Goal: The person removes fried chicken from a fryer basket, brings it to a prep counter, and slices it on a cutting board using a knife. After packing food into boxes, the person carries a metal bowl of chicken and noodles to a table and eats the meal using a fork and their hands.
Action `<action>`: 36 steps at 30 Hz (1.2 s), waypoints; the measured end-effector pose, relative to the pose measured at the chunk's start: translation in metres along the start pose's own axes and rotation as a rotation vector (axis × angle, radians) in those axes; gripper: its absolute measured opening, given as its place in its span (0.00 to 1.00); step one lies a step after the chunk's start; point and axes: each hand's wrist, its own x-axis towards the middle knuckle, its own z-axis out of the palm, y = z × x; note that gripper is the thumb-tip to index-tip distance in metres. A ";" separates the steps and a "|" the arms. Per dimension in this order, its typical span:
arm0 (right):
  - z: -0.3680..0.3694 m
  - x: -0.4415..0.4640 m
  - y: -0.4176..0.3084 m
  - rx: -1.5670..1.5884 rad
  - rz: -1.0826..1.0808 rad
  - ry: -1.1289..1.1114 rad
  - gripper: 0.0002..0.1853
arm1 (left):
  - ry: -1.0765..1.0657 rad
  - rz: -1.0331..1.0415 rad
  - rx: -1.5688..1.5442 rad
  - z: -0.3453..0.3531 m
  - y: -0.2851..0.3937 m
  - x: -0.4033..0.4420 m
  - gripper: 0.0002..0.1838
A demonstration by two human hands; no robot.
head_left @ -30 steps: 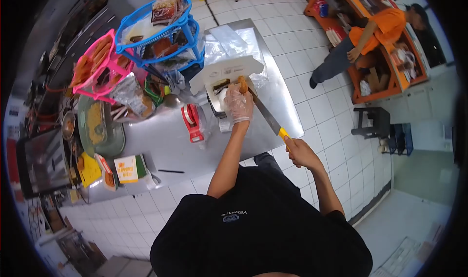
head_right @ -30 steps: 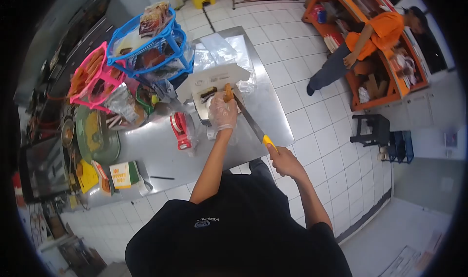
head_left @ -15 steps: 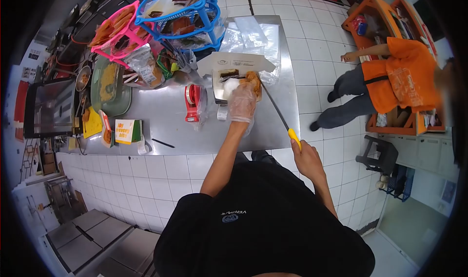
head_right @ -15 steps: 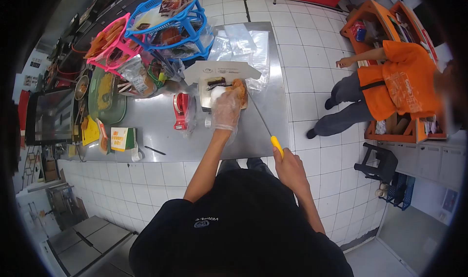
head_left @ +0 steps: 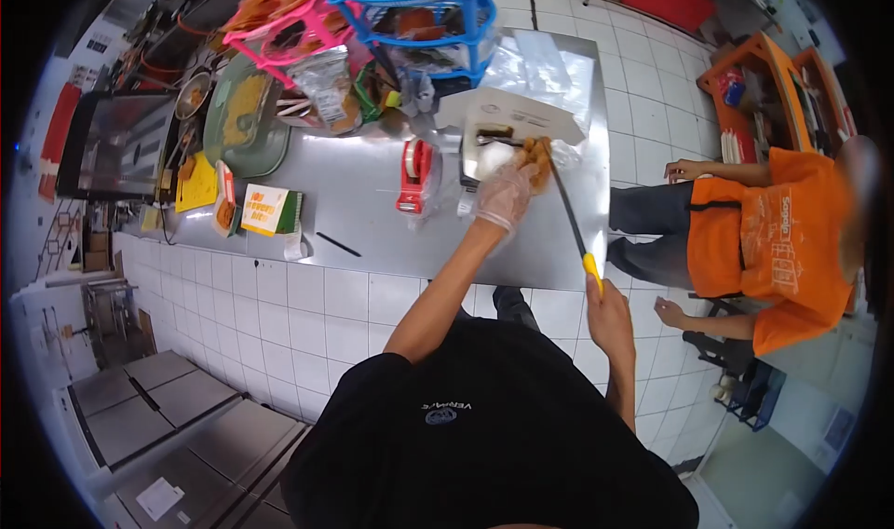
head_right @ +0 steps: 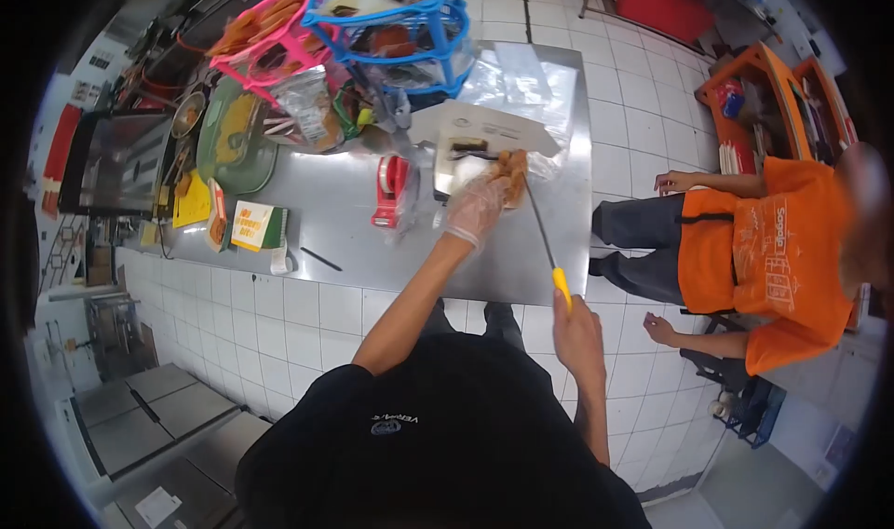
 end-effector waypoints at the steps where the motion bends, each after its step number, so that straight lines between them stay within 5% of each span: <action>1: -0.003 -0.012 -0.025 0.072 0.057 -0.039 0.28 | 0.132 0.018 -0.141 -0.032 -0.006 -0.023 0.15; 3: 0.006 -0.028 -0.037 0.107 0.071 -0.051 0.26 | 0.303 0.013 -0.456 -0.069 -0.017 -0.050 0.17; 5: 0.022 -0.045 -0.053 0.108 0.004 -0.075 0.24 | 0.384 -0.023 -0.439 -0.095 -0.055 -0.090 0.17; 10: 0.110 -0.061 -0.146 0.596 -0.104 -0.584 0.17 | 0.582 -0.279 -0.464 -0.186 -0.193 -0.201 0.17; 14: 0.217 -0.090 -0.275 0.630 -0.265 -0.951 0.19 | 0.825 -0.582 -0.378 -0.263 -0.314 -0.307 0.19; 20: 0.387 -0.104 -0.416 0.568 -0.369 -1.017 0.14 | 1.056 -0.711 -0.262 -0.388 -0.468 -0.371 0.22; 26: 0.475 -0.075 -0.506 0.442 -0.365 -0.986 0.13 | 0.639 -0.675 0.026 -0.456 -0.668 -0.334 0.35; 34: 0.570 -0.064 -0.580 0.178 -0.581 -0.550 0.21 | -0.161 -0.521 0.635 -0.516 -0.922 -0.218 0.48; 36: 0.567 -0.077 -0.608 0.136 -0.475 -0.539 0.22 | -0.089 -0.406 0.650 -0.516 -0.970 -0.193 0.49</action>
